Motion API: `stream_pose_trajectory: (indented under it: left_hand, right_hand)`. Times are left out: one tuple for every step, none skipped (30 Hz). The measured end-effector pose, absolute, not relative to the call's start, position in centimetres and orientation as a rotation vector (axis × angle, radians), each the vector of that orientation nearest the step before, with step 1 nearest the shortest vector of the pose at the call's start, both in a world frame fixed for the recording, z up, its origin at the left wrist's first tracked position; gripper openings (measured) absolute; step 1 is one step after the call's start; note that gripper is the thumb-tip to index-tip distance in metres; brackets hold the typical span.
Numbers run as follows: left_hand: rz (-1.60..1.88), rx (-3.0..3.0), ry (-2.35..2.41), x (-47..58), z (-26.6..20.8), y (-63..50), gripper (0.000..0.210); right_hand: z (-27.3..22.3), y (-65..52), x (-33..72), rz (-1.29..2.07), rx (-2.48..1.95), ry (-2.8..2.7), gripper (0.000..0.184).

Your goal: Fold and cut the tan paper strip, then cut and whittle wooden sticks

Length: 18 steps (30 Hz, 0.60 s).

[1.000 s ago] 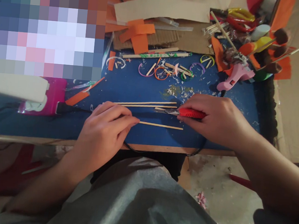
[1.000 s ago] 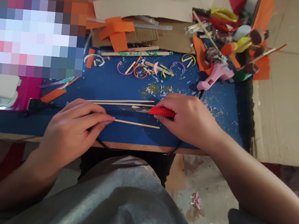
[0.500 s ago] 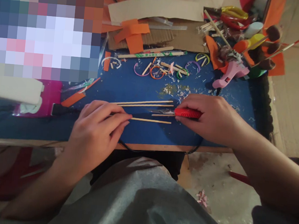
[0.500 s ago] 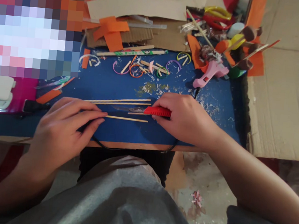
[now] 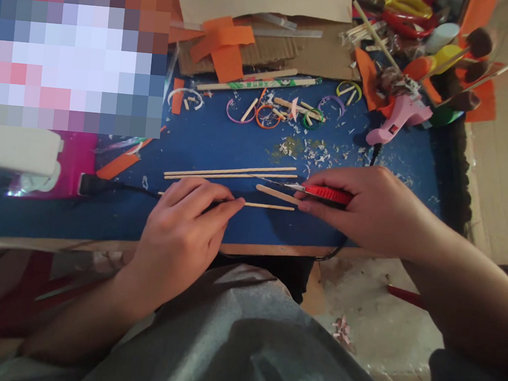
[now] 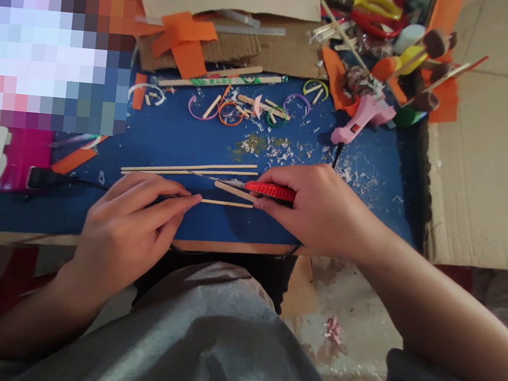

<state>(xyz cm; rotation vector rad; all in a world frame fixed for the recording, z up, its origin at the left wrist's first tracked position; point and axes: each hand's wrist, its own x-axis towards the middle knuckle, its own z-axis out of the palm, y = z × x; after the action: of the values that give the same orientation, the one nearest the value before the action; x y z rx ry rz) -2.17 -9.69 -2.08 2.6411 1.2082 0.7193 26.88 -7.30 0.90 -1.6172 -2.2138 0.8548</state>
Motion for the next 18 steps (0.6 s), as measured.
stream_pose_trajectory:
  left_hand:
    - [0.713, 2.635, 1.218, -2.1, -2.0, -9.6, 0.027]
    - [0.707, 2.628, 1.228, -2.0, -2.0, -9.5, 0.028]
    - [0.706, 2.622, 1.234, -2.0, -2.0, -9.5, 0.029]
    - [0.707, 2.617, 1.237, -1.9, -2.0, -9.4, 0.029]
    - [0.711, 2.612, 1.237, -1.9, -2.0, -9.4, 0.029]
    - [0.715, 2.608, 1.237, -1.9, -2.0, -9.4, 0.029]
    - [0.718, 2.602, 1.236, -1.9, -2.0, -9.3, 0.029]
    - [0.717, 2.596, 1.235, -1.9, -2.0, -9.3, 0.028]
    - [0.713, 2.588, 1.237, -1.9, -2.1, -9.2, 0.029]
    - [0.71, 2.582, 1.237, -1.9, -2.1, -9.2, 0.029]
    - [0.717, 2.578, 1.234, -1.9, -2.1, -9.1, 0.029]
    - [0.727, 2.574, 1.231, -1.9, -2.2, -9.1, 0.029]
    - [0.735, 2.571, 1.226, -1.9, -2.2, -9.0, 0.029]
    - [0.743, 2.569, 1.221, -1.9, -2.2, -9.0, 0.028]
    - [0.748, 2.566, 1.219, -1.9, -2.2, -8.9, 0.028]
    - [0.747, 2.564, 1.218, -1.9, -2.2, -8.9, 0.028]
    - [0.743, 2.563, 1.219, -1.9, -2.3, -8.9, 0.028]
    - [0.741, 2.563, 1.218, -1.9, -2.3, -8.9, 0.028]
  right_hand:
    - [0.9, -7.2, 26.8, 0.848, -1.625, -2.22, 0.016]
    - [0.9, -7.1, 26.8, 0.846, -1.63, -2.229, 0.016]
    - [1.0, -7.0, 26.8, 0.848, -1.633, -2.239, 0.015]
    - [1.0, -7.0, 26.8, 0.855, -1.632, -2.247, 0.015]
    - [1.0, -7.0, 26.8, 0.866, -1.627, -2.252, 0.014]
    - [1.0, -6.9, 26.9, 0.88, -1.622, -2.252, 0.014]
    - [1.0, -6.9, 26.9, 0.898, -1.621, -2.249, 0.014]
    - [1.1, -6.9, 27.0, 0.917, -1.618, -2.245, 0.013]
    - [1.1, -6.8, 27.1, 0.938, -1.615, -2.242, 0.013]
    - [1.2, -6.7, 27.1, 0.96, -1.611, -2.244, 0.014]
    - [1.3, -6.7, 27.2, 0.984, -1.608, -2.25, 0.014]
    - [1.4, -6.6, 27.2, 1.005, -1.606, -2.261, 0.015]
    - [1.5, -6.5, 27.2, 1.024, -1.607, -2.277, 0.016]
    - [1.6, -6.4, 27.2, 1.04, -1.613, -2.297, 0.017]
    - [1.6, -6.3, 27.2, 1.052, -1.622, -2.319, 0.017]
    - [1.7, -6.3, 27.2, 1.054, -1.636, -2.339, 0.018]
    - [1.7, -6.2, 27.2, 1.047, -1.647, -2.354, 0.019]
    - [1.8, -6.1, 27.1, 1.039, -1.656, -2.366, 0.02]
